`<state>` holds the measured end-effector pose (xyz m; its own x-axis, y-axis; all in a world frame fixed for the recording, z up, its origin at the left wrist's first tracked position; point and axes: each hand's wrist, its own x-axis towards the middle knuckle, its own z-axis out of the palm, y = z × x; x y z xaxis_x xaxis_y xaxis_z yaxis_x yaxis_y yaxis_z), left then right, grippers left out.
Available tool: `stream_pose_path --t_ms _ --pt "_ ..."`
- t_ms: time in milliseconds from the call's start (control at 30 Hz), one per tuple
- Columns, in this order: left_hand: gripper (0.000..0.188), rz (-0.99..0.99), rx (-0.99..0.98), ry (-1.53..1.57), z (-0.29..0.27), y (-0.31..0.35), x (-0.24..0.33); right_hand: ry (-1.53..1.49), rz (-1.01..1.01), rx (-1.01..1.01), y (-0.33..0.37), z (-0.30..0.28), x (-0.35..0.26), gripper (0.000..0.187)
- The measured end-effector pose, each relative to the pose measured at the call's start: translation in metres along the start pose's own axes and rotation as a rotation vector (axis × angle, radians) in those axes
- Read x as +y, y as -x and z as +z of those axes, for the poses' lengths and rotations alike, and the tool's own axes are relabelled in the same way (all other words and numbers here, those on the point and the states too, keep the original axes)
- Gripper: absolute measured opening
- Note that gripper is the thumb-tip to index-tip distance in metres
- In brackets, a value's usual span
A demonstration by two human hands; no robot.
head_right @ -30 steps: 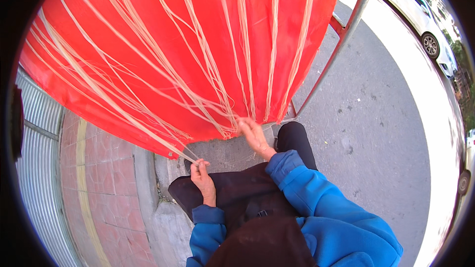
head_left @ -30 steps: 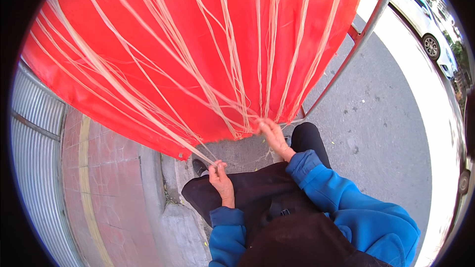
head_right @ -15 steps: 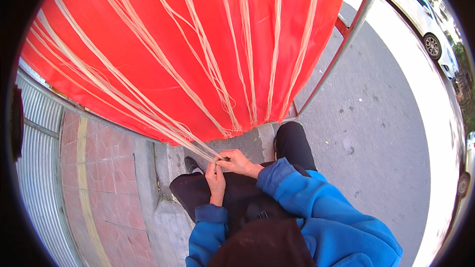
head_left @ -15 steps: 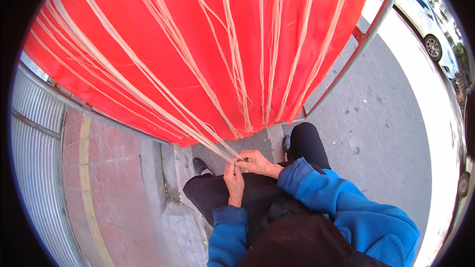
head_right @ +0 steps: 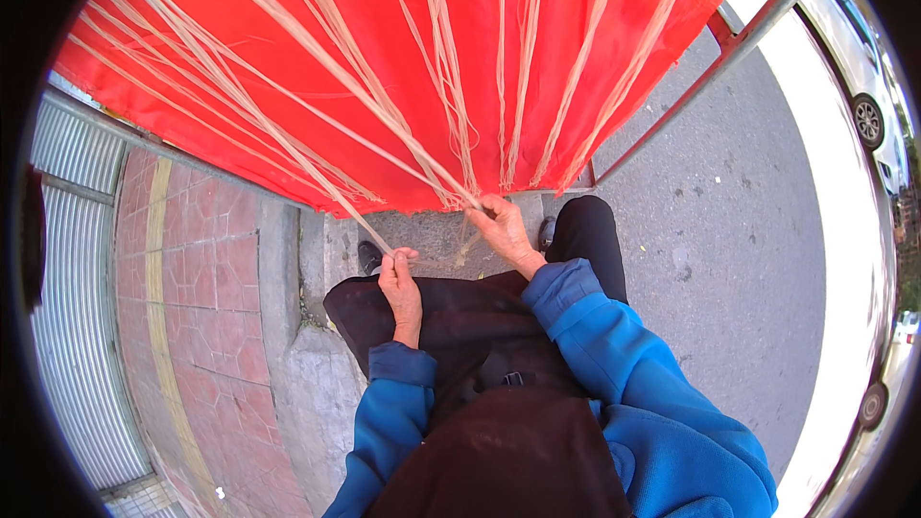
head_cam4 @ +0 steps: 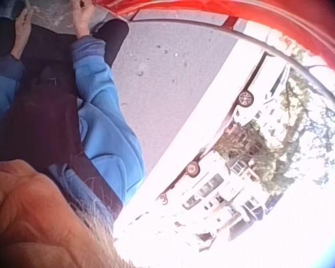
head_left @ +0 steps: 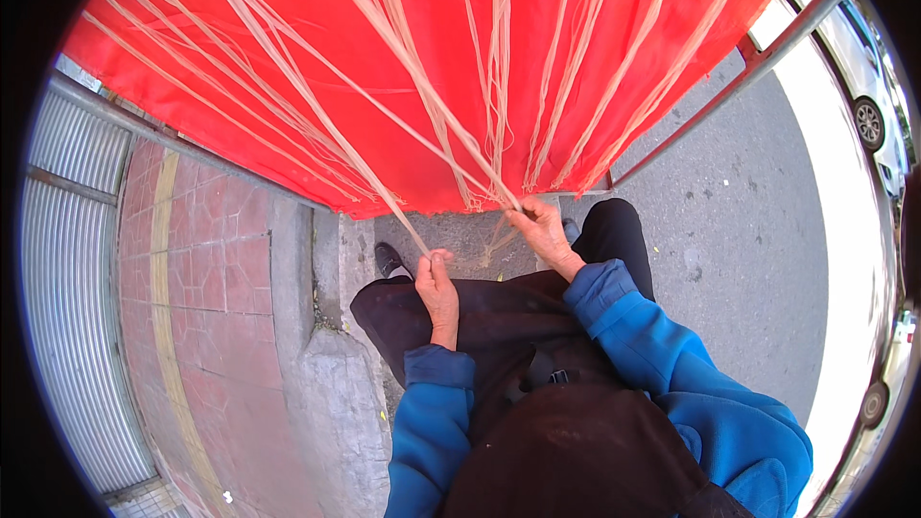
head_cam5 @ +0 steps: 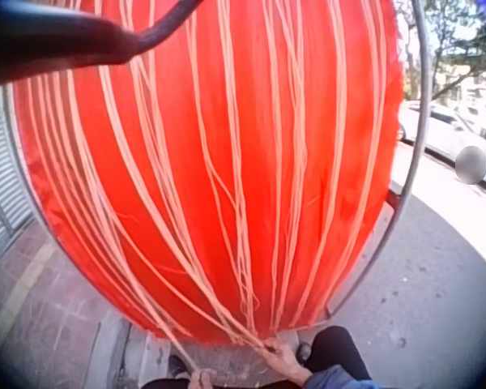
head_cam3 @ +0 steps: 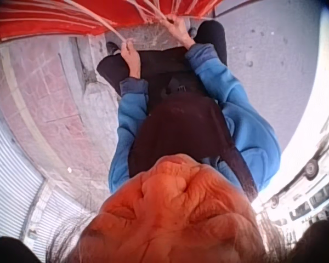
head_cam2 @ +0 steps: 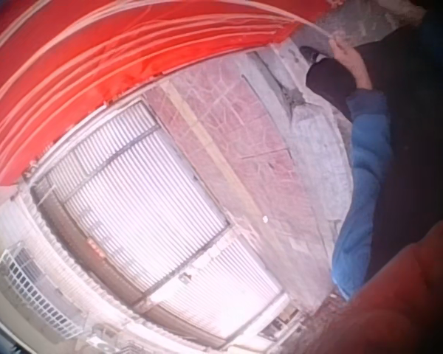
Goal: The person ties white strings to the bottom edge of a red fabric canopy, then folds the fabric along a metal frame and secures it with bamboo rods. The work is performed outdoors on a paved surface.
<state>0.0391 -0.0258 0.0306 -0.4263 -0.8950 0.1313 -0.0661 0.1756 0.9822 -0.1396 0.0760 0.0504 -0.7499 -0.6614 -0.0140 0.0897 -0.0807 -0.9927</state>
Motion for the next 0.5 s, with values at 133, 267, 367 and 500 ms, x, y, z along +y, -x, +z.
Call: stream_pose_path --t_ms 133,267,367,500 --pt "0.022 -0.181 0.196 0.163 -0.022 -0.016 -0.012 -0.054 0.011 0.137 -0.019 -0.033 -0.007 0.014" --pt "0.019 -0.192 0.316 0.244 -0.038 -0.023 -0.020 -0.025 0.016 0.221 -0.024 -0.052 -0.010 0.014" --pt "0.015 -0.098 0.192 0.157 -0.035 -0.019 -0.022 0.148 0.003 0.138 -0.019 -0.045 -0.003 0.012" --pt "0.013 -0.203 -0.121 0.220 -0.010 -0.008 -0.023 0.204 -0.094 -0.087 -0.002 -0.011 0.011 0.011"
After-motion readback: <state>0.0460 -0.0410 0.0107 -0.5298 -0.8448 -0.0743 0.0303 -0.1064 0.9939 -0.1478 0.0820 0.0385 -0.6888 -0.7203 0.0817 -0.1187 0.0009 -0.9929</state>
